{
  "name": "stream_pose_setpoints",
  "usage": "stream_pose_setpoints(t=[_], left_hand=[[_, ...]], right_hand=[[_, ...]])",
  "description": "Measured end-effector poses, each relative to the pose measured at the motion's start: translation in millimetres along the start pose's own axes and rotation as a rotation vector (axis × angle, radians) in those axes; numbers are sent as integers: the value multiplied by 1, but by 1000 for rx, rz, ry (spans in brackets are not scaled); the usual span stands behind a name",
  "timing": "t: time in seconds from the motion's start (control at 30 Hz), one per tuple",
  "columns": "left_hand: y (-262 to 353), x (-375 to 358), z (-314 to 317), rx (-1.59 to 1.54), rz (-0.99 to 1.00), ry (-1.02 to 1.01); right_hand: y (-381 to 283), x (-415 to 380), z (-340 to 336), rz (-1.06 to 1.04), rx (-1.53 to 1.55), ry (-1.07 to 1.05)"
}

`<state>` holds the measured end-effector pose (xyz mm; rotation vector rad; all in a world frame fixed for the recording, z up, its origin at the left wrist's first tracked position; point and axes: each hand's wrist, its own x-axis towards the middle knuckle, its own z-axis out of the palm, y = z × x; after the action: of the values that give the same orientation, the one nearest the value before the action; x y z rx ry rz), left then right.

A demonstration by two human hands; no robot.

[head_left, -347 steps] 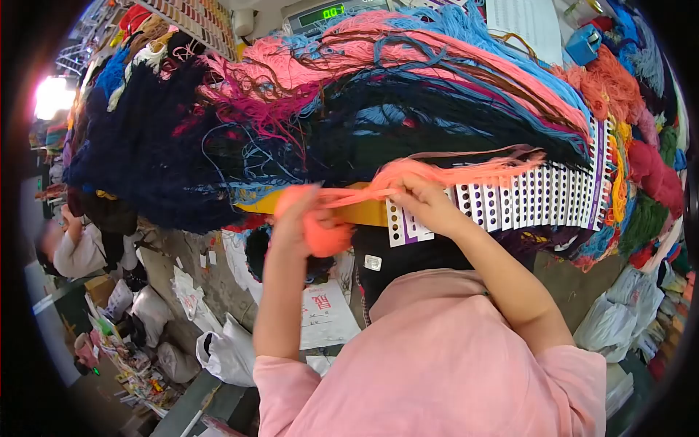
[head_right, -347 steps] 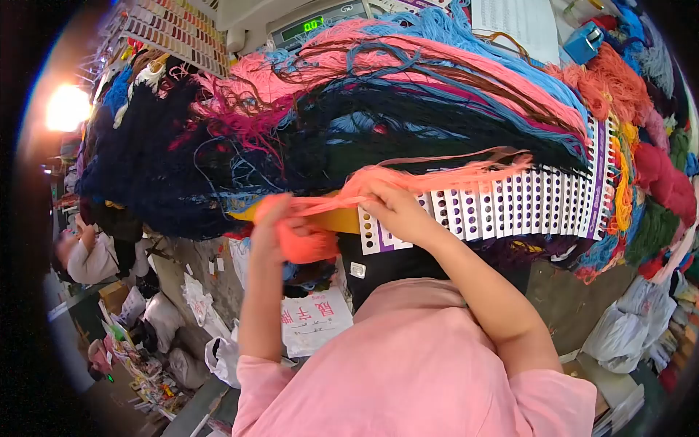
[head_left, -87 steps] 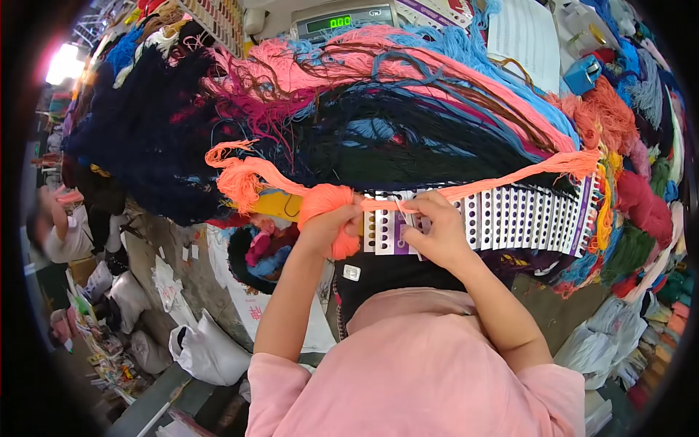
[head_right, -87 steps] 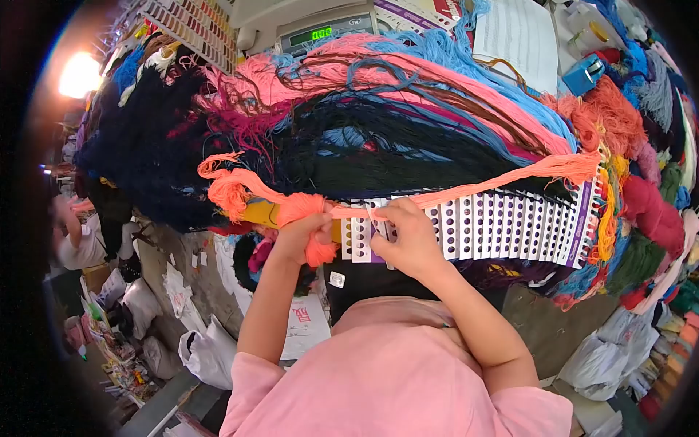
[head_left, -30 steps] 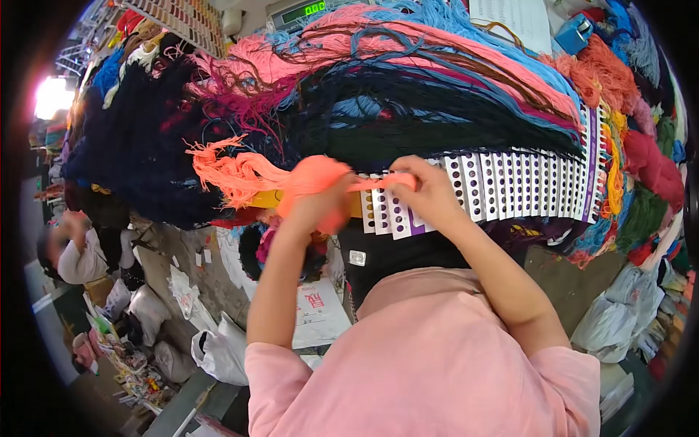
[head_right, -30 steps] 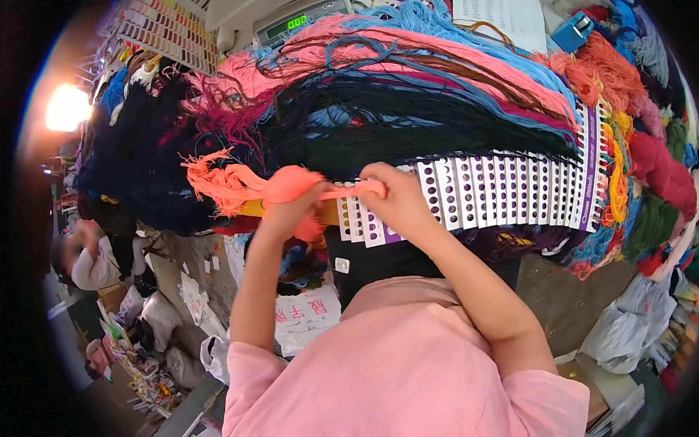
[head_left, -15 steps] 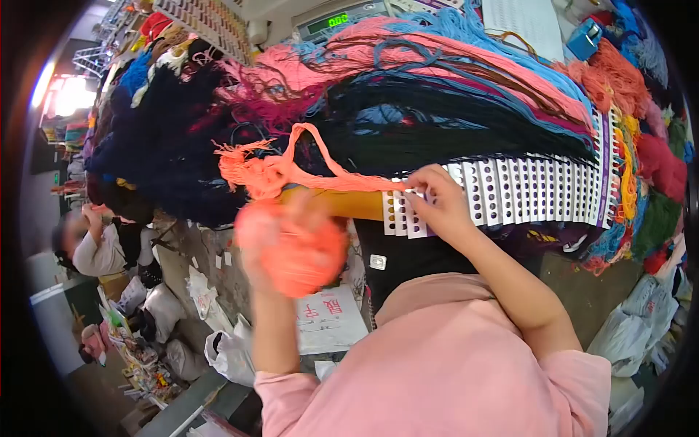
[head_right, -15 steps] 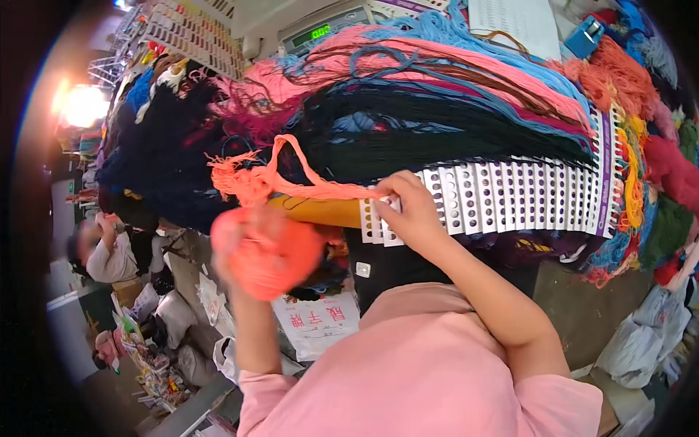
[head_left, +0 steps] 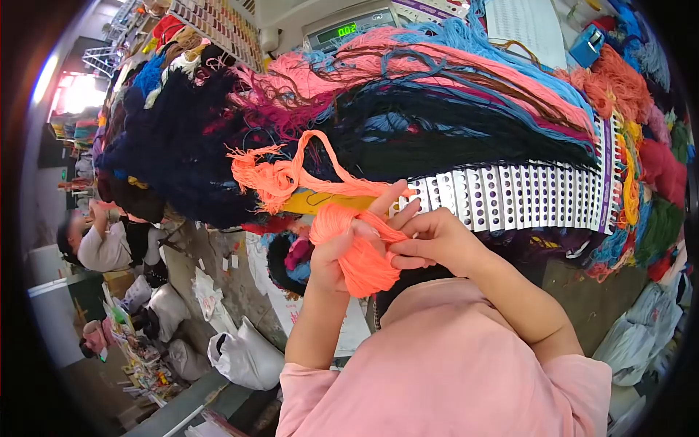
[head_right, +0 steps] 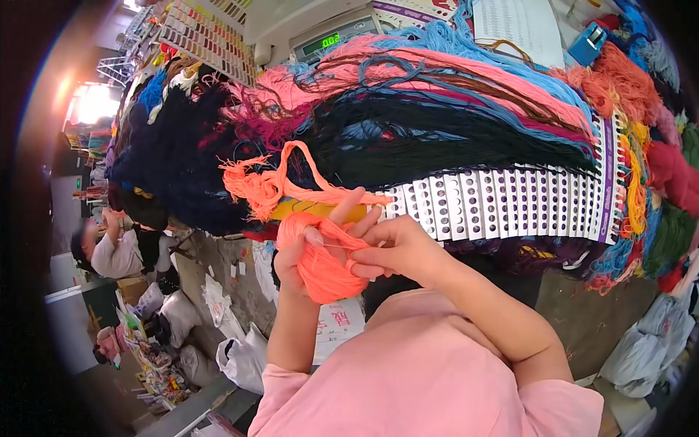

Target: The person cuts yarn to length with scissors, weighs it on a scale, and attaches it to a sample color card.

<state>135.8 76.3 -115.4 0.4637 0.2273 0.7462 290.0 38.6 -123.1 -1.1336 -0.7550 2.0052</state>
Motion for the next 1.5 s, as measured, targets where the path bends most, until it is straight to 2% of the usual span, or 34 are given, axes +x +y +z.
stream_pose_setpoints(t=[0.27, 0.37, 0.5, 0.7, 0.77, 0.87, 0.93, 0.97, 1.0, 1.07, 1.1, 1.13, 1.17, 1.2, 1.23, 1.33, 1.37, 1.43, 1.47, 1.5], left_hand=[[-1, 0, -8, 112, -32, -51], [0, -3, -6, 84, -65, -60], [0, -8, -5, -155, -99, -9], [1, -5, -7, -68, -75, -69], [0, -5, 0, -113, -74, -3], [-5, -8, 3, -159, -64, 15], [-9, -18, -12, -70, 3, -33], [-11, -31, -41, 33, 65, -71], [-6, -42, -56, 9, 101, -74], [25, -70, -68, -318, 205, 5], [44, -89, -78, -472, 284, 50], [64, -116, -95, -580, 372, 98], [83, -154, -119, -643, 462, 160], [100, -205, -161, -634, 531, 235], [109, -236, -185, -621, 599, 308], [95, -211, -140, -587, 592, 367], [83, -189, -137, -599, 489, 334], [52, -114, -108, -607, 136, 299], [35, -87, -108, -572, 55, 264], [18, -60, -108, -535, -25, 226]], right_hand=[[-9, -5, -1, 34, 99, 58], [-11, -6, 1, -70, -83, 72], [-8, -7, -2, -108, 34, 68], [-2, -11, -2, -231, 85, 162], [1, -11, -7, -276, 145, 177], [6, -8, -12, -469, 99, 293], [-11, -17, -26, -386, 415, 213], [-24, -24, -32, -474, 528, 158], [-26, -31, -50, -528, 559, 139], [-47, -66, -86, -671, 481, 192], [-58, -90, -111, -747, 314, 256], [-76, -117, -145, -780, 214, 227], [-89, -158, -208, -836, 499, 622], [-108, -204, -285, -930, 218, 368], [-127, -218, -278, -1053, 199, 453], [-178, -243, -233, -1432, 128, 715], [-179, -229, -228, -1210, 25, 602], [-129, -166, -197, -907, -847, 928], [-108, -124, -164, -779, -1091, 969], [-97, -94, -138, -567, -1324, 728]])
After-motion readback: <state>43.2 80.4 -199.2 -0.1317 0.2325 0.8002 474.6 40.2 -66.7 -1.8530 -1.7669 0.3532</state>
